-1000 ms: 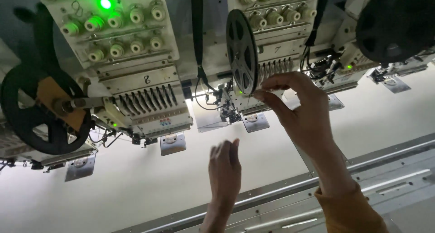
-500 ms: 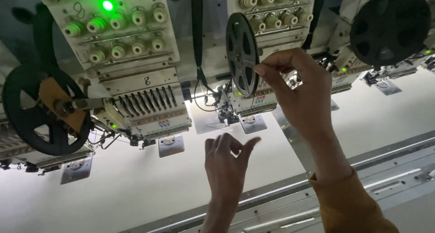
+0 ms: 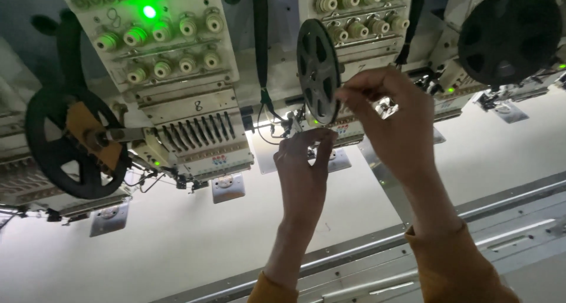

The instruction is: Threading thread through the guides and needles of an industrial multi-head embroidery machine

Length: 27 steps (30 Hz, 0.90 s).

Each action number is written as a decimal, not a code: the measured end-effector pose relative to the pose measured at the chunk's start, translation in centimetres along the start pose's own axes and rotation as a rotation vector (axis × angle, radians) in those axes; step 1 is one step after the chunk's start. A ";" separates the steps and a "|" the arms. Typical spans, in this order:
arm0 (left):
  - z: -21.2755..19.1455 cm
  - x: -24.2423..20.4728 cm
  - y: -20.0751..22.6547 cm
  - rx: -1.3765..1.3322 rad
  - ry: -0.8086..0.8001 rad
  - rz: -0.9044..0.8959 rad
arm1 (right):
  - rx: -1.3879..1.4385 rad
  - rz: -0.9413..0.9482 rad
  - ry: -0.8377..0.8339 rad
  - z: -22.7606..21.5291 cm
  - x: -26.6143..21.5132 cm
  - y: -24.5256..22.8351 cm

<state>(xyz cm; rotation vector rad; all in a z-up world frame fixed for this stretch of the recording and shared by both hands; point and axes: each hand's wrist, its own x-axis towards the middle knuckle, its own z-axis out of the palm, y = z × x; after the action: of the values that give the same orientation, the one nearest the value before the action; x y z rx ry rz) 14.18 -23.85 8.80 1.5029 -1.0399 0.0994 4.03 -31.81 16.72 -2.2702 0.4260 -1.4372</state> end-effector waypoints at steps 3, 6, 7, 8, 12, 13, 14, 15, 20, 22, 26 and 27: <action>-0.2 0.5 -0.3 -0.012 0.008 0.019 | 0.045 0.015 0.026 -0.1 -0.2 -0.2; -0.5 0.8 0.1 -0.095 0.014 -0.052 | 0.035 0.180 -0.043 -0.1 -1.0 -0.6; -0.5 0.9 0.0 -0.094 0.015 -0.052 | 0.037 0.180 -0.043 0.2 -1.1 -0.3; -0.4 0.9 0.0 -0.099 0.015 -0.064 | 0.044 0.140 -0.036 0.4 -1.2 0.0; -0.5 0.6 0.1 -0.069 -0.009 -0.077 | 0.063 0.065 -0.042 0.6 -0.6 -0.3; -0.3 0.4 -0.1 -0.072 -0.010 -0.079 | 0.061 0.067 -0.044 0.4 -0.6 -0.3; -0.2 0.3 -0.2 -0.089 0.000 -0.072 | 0.046 0.049 -0.030 0.3 -0.5 -0.4; 0.0 0.2 -0.3 -0.105 0.010 -0.064 | 0.032 0.031 -0.015 0.2 -0.4 -0.5; 0.3 0.3 -0.5 -0.138 0.001 -0.076 | 0.027 0.052 -0.064 0.2 -1.2 -0.2; 0.8 -0.1 -0.7 -0.150 0.011 -0.070 | 0.015 0.030 -0.075 0.4 -1.5 -0.2; 1.2 -0.2 -0.9 -0.173 -0.001 -0.170 | 0.031 0.057 -0.038 0.8 -0.8 -0.2; 1.3 -0.3 -0.9 -0.183 -0.003 -0.189 | 0.032 0.025 -0.021 0.8 -0.7 -0.1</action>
<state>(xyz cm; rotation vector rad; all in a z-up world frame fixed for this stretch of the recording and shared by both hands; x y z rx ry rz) 13.99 -24.90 7.64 1.4265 -0.8799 -0.1287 4.50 -31.22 15.94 -2.2448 0.4207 -1.3969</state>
